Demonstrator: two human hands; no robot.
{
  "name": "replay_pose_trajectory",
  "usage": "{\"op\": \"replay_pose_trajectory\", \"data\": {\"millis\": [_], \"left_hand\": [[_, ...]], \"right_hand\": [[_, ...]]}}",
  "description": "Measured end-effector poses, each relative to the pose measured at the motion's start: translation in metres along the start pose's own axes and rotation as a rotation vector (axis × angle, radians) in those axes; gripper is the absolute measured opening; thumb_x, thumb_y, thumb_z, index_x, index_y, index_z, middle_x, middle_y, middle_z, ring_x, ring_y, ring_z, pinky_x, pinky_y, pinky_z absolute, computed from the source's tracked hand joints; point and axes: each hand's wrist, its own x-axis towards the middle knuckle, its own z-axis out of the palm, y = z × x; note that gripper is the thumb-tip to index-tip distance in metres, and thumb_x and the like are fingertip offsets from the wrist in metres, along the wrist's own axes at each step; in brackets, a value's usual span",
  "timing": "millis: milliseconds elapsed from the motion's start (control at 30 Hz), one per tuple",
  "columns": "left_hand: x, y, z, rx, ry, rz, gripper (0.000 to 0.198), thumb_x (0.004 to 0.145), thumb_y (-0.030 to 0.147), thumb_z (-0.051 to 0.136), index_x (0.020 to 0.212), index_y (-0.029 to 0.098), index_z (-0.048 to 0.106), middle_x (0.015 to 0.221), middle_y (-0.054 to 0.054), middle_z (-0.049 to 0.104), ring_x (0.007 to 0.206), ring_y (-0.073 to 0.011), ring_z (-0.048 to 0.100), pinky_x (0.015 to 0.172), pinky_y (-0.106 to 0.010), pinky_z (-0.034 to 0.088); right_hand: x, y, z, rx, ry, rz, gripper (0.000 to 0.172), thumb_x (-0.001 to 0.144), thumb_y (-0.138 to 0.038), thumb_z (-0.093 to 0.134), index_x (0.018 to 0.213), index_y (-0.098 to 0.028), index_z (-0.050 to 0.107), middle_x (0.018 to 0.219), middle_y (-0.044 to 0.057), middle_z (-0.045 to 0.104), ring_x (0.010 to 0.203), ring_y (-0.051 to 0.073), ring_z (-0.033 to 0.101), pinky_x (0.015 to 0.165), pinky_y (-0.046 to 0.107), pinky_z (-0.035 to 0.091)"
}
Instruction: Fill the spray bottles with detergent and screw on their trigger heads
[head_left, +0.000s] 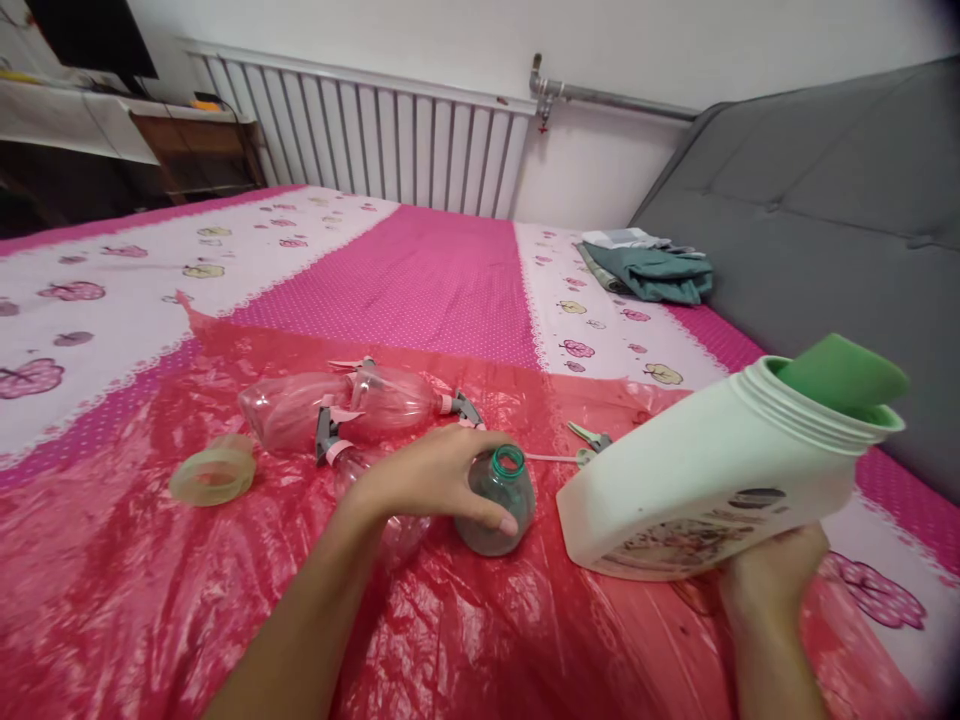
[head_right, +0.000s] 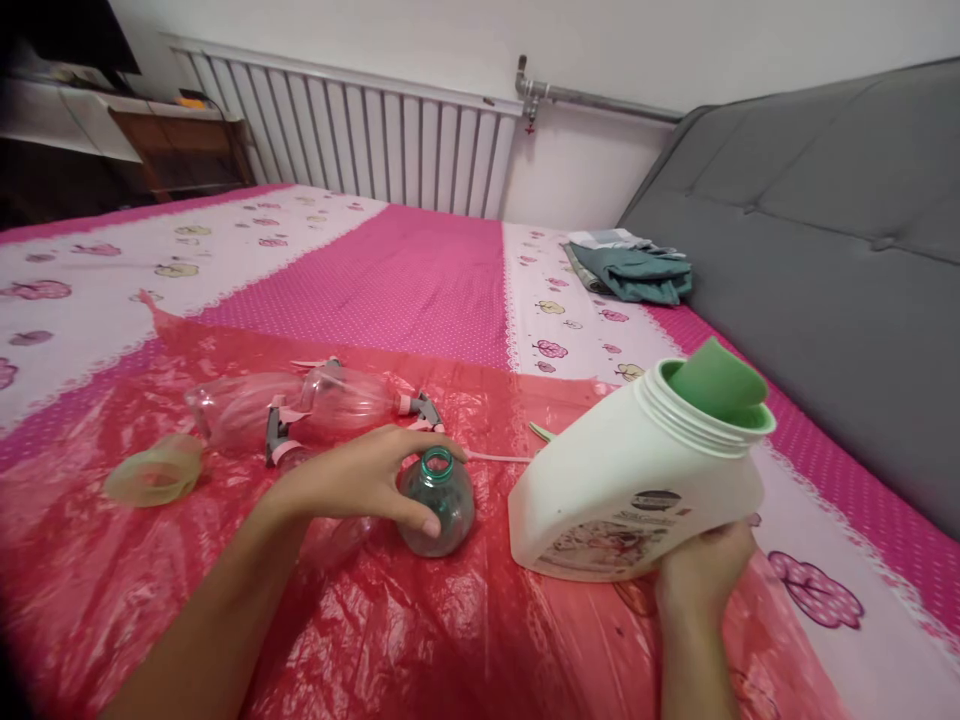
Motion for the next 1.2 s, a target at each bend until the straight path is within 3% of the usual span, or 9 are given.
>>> {"op": "replay_pose_trajectory", "data": {"millis": [367,733,1200], "left_hand": [[-0.0006,0.0024,-0.0015,0.013,-0.006,0.004,0.062,0.07,0.053,0.08,0.121,0.022,0.065,0.108,-0.005,0.072,0.093,-0.0246,0.065,0.076,-0.03,0.045],[-0.0009,0.0062,-0.0033,0.004,-0.001,0.017,0.054,0.071,0.051,0.081,0.114,0.02,0.068,0.104,-0.005,0.073,0.094,-0.0246,0.066,0.079,-0.03,0.047],[-0.0014,0.0053,-0.0033,0.003,-0.004,0.033,0.056,0.071,0.052,0.08,0.115,0.021,0.067,0.099,-0.004,0.072,0.089,-0.0229,0.066,0.073,-0.029,0.045]], "right_hand": [[0.0003,-0.0011,-0.0001,-0.033,-0.001,-0.032,0.045,0.073,-0.039,0.07,0.111,-0.015,0.07,0.101,0.001,0.064,0.08,0.013,0.053,0.072,0.023,0.042],[0.0018,-0.0043,-0.0007,-0.073,0.014,-0.031,0.044,0.068,-0.042,0.07,0.099,-0.012,0.071,0.094,0.003,0.063,0.077,0.014,0.051,0.068,0.025,0.041],[0.0032,-0.0022,-0.0006,-0.072,0.044,-0.04,0.043,0.067,-0.04,0.068,0.098,-0.011,0.07,0.092,0.003,0.064,0.078,0.012,0.052,0.071,0.023,0.043]]}}
